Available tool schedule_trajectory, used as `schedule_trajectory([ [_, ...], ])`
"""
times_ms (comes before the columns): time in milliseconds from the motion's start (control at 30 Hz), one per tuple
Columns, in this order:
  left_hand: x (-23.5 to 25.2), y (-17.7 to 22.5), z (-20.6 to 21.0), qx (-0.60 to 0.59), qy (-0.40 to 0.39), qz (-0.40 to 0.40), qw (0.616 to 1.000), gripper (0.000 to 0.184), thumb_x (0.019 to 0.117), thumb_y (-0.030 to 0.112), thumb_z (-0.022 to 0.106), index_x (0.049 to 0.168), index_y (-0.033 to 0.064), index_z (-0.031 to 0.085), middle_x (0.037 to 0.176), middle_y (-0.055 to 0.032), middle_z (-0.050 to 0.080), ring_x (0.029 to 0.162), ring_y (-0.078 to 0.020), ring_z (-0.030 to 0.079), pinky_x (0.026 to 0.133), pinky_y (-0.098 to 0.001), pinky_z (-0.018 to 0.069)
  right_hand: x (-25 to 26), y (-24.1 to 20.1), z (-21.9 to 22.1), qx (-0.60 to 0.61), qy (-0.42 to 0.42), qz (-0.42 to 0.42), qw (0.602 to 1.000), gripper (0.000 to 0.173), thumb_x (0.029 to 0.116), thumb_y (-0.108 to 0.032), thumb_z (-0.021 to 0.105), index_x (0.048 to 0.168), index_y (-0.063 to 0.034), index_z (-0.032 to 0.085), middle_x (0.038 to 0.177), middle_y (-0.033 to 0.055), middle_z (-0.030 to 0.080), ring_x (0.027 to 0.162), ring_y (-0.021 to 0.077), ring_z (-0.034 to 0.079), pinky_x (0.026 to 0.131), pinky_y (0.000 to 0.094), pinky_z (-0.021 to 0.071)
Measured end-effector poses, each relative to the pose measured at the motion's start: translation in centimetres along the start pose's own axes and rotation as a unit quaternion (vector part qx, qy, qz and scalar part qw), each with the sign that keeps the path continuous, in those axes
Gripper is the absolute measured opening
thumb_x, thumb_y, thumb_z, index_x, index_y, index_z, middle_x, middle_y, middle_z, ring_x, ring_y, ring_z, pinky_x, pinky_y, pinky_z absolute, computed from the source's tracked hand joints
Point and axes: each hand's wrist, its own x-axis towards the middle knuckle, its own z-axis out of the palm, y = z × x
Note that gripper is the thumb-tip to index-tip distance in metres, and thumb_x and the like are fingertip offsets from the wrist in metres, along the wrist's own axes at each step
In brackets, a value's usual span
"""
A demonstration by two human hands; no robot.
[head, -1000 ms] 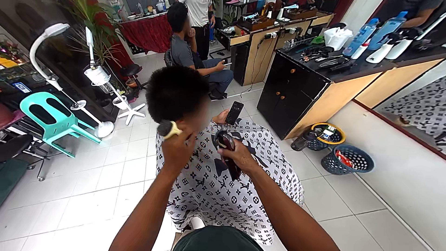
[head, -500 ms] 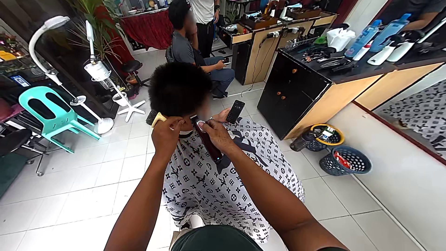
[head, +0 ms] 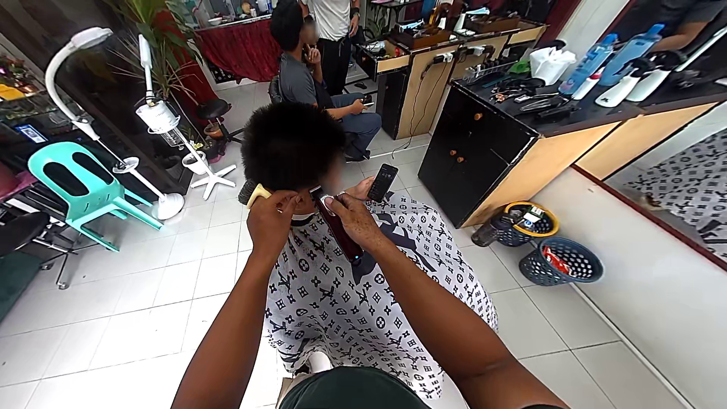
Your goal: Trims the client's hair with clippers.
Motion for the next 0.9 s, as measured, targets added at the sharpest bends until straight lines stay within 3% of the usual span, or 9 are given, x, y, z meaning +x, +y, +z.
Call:
schedule_trajectory([
  [67,0.0,0.0,-0.1,-0.004,-0.007,-0.003,1.0,0.018,0.0973,0.024,0.071,0.106,0.0093,0.078,0.089,-0.0116,0.073,0.085,-0.0298,0.067,0.08,-0.0546,0.0507,0.2,0.1,0.0,0.002,-0.003,0.001,1.0,0.041,0.1082,-0.04,0.049,0.108,-0.0005,0.061,0.083,0.0125,0.063,0.071,0.021,0.064,0.07,0.0387,0.0561],
  [233,-0.1,-0.2,-0.4,-0.006,-0.003,0.005,1.0,0.019,0.0971,0.025,0.071,0.106,0.0091,0.078,0.089,-0.0116,0.073,0.085,-0.0295,0.067,0.08,-0.0542,0.0507,-0.9,0.9,0.2,0.078,-0.054,-0.005,0.995,0.041,0.1104,-0.036,0.042,0.127,-0.0024,0.057,0.097,0.0125,0.064,0.079,0.0191,0.066,0.075,0.0369,0.0579],
  [333,-0.1,-0.5,-0.5,-0.006,0.004,0.012,1.0,0.018,0.0965,0.025,0.072,0.105,0.01,0.078,0.088,-0.0099,0.073,0.083,-0.0261,0.067,0.079,-0.0517,0.0509,-1.7,0.8,0.7,0.091,-0.062,0.049,0.993,0.039,0.096,-0.02,0.071,0.124,0.0023,0.056,0.092,0.0132,0.064,0.07,0.0167,0.064,0.067,0.0315,0.0576],
  [433,-0.2,-0.6,-0.4,-0.015,0.009,0.019,1.0,0.017,0.096,0.023,0.073,0.104,0.0093,0.078,0.087,-0.0098,0.072,0.082,-0.0248,0.067,0.078,-0.0499,0.0508,-1.4,0.5,1.4,0.046,-0.036,0.032,0.998,0.051,0.0871,-0.016,0.081,0.127,0.0014,0.055,0.096,0.015,0.065,0.076,0.0186,0.066,0.072,0.034,0.0582],
  [500,-0.2,-0.6,-0.4,-0.018,0.009,0.018,1.0,0.017,0.0963,0.023,0.073,0.104,0.0093,0.078,0.088,-0.0095,0.073,0.083,-0.0247,0.067,0.078,-0.0501,0.0507,-1.0,0.1,1.5,0.025,-0.027,0.023,0.999,0.048,0.0947,-0.031,0.074,0.127,0.0,0.056,0.097,0.0155,0.066,0.082,0.0214,0.066,0.077,0.0393,0.0568],
  [567,-0.2,-0.6,-0.4,-0.016,0.008,0.018,1.0,0.017,0.0965,0.024,0.072,0.103,0.0101,0.079,0.088,-0.0087,0.072,0.082,-0.0246,0.066,0.078,-0.0497,0.0502,-0.6,-0.3,1.6,0.007,-0.018,0.026,0.999,0.046,0.1055,-0.043,0.054,0.124,-0.0011,0.058,0.096,0.0159,0.064,0.085,0.0242,0.064,0.079,0.0434,0.0534],
  [767,-0.7,-0.9,-0.3,-0.042,0.035,0.035,0.998,0.017,0.0947,0.022,0.075,0.1,0.0067,0.077,0.087,-0.0082,0.072,0.08,-0.0212,0.067,0.076,-0.0443,0.0534,-1.5,1.5,0.5,0.066,-0.047,-0.027,0.996,0.037,0.109,-0.036,0.045,0.124,-0.0051,0.06,0.094,0.0106,0.066,0.079,0.0187,0.066,0.073,0.0381,0.0577],
  [833,-1.6,-0.8,-0.5,-0.091,0.099,0.096,0.986,0.024,0.09,0.019,0.079,0.084,0.002,0.063,0.085,-0.0093,0.065,0.072,-0.016,0.059,0.063,-0.0327,0.0482,-3.7,3.0,-0.8,0.122,-0.056,-0.01,0.991,0.036,0.1067,-0.031,0.046,0.121,-0.0016,0.061,0.092,0.0075,0.067,0.075,0.0157,0.068,0.069,0.0345,0.0608],
  [900,-2.4,0.0,-1.0,-0.143,0.172,0.193,0.955,0.035,0.0878,0.014,0.08,0.075,0.0062,0.049,0.088,-0.0068,0.061,0.078,-0.0088,0.059,0.067,-0.0211,0.0478,-6.0,5.1,-1.6,0.204,-0.024,0.001,0.979,0.039,0.1042,-0.029,0.04,0.125,0.0011,0.054,0.093,0.0053,0.067,0.074,0.0145,0.068,0.068,0.0327,0.0614],
])
